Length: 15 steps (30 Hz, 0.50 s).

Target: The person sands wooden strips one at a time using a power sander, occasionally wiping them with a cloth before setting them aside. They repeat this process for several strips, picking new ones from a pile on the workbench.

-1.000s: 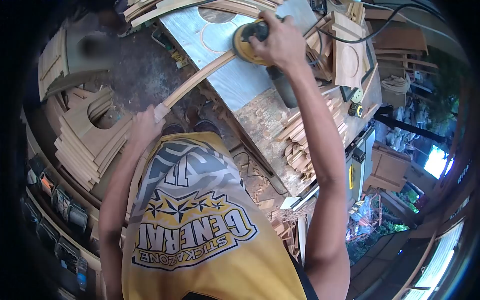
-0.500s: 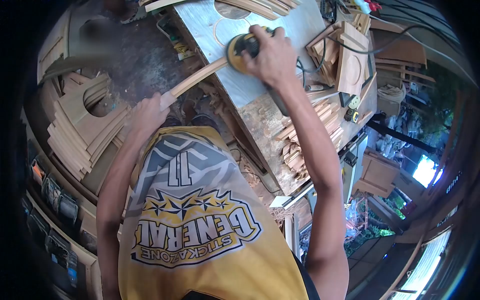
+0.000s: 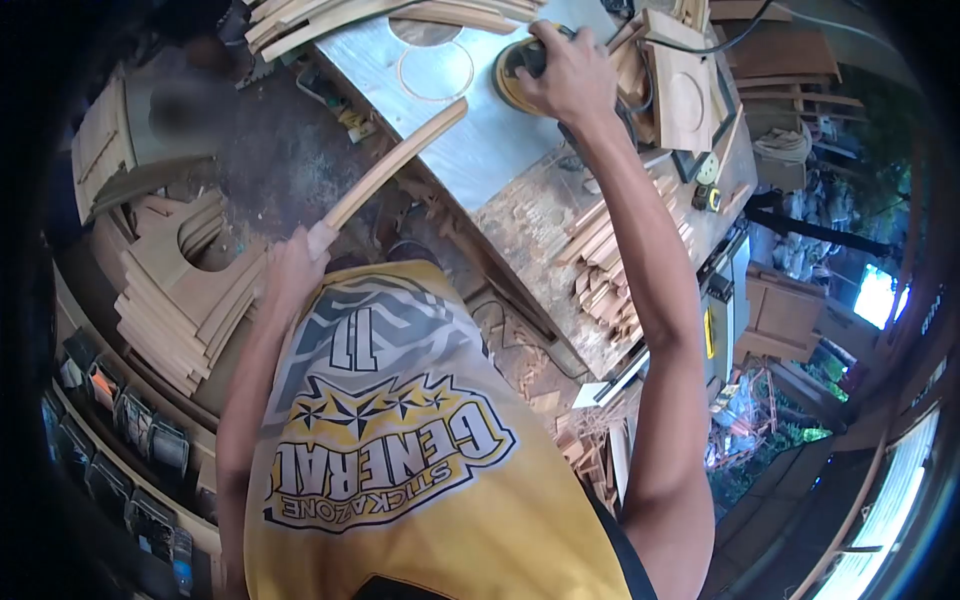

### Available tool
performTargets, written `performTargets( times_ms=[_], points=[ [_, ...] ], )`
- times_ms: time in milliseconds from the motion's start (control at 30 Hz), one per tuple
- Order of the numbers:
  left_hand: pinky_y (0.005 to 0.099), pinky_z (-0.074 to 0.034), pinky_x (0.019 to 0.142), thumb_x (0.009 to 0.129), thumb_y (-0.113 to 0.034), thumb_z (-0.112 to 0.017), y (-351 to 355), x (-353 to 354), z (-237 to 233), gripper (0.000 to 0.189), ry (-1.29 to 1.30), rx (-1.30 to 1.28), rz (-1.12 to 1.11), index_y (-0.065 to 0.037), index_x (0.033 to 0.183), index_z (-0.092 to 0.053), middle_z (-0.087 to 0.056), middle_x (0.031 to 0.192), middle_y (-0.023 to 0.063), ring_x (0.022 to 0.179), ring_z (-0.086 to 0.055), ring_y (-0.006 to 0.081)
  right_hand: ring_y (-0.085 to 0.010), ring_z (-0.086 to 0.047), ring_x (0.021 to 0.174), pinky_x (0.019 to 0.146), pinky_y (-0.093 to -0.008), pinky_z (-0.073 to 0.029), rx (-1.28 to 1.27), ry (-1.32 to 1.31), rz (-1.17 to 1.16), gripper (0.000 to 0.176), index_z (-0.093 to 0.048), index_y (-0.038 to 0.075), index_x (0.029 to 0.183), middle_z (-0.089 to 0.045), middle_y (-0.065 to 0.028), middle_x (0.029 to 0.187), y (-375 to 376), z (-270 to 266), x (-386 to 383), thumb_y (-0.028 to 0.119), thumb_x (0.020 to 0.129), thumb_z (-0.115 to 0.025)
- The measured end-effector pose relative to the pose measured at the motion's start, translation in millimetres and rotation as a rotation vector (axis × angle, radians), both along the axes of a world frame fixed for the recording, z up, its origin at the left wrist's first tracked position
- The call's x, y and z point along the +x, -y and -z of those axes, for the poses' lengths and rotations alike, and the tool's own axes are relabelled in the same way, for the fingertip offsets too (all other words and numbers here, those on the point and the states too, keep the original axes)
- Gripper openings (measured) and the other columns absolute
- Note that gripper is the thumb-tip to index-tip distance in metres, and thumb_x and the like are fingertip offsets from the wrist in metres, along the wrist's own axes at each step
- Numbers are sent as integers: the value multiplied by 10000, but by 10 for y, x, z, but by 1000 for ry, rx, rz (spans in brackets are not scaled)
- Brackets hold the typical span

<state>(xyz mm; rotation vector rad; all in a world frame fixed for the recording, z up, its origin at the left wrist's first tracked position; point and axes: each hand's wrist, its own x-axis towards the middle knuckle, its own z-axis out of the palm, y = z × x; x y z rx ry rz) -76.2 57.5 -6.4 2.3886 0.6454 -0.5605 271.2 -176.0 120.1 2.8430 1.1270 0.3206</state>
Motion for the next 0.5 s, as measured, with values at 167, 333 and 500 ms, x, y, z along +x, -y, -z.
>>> performTargets(
  times_ms=[167,333,500],
  points=[
    [581,-546,836,868,-250,-710,-2,-31,-41,331,36,28,5,0,1071,-634,-715,943,311,934,-695,499,-444,-682,1036,904,-506,-557,104,-188,131,594,-618,251,1339,-626,-254,1107,35,-365,-171,439,803,-793],
    [567,-560,833,871,-244,-721,51,97,-27,322,19,9,48,7,1055,-642,-718,954,305,934,-701,487,-430,-685,994,884,-509,-563,32,-310,137,607,-602,262,1353,-618,-230,1101,-224,-192,-397,461,813,-795],
    [555,-564,845,867,-259,-740,269,382,-88,348,18,17,71,7,1075,-653,-725,965,291,947,-704,482,-446,-661,958,775,-527,-590,-12,-418,26,554,-601,274,1324,-580,-263,1127,-453,-19,-927,339,807,-788]
  ],
)
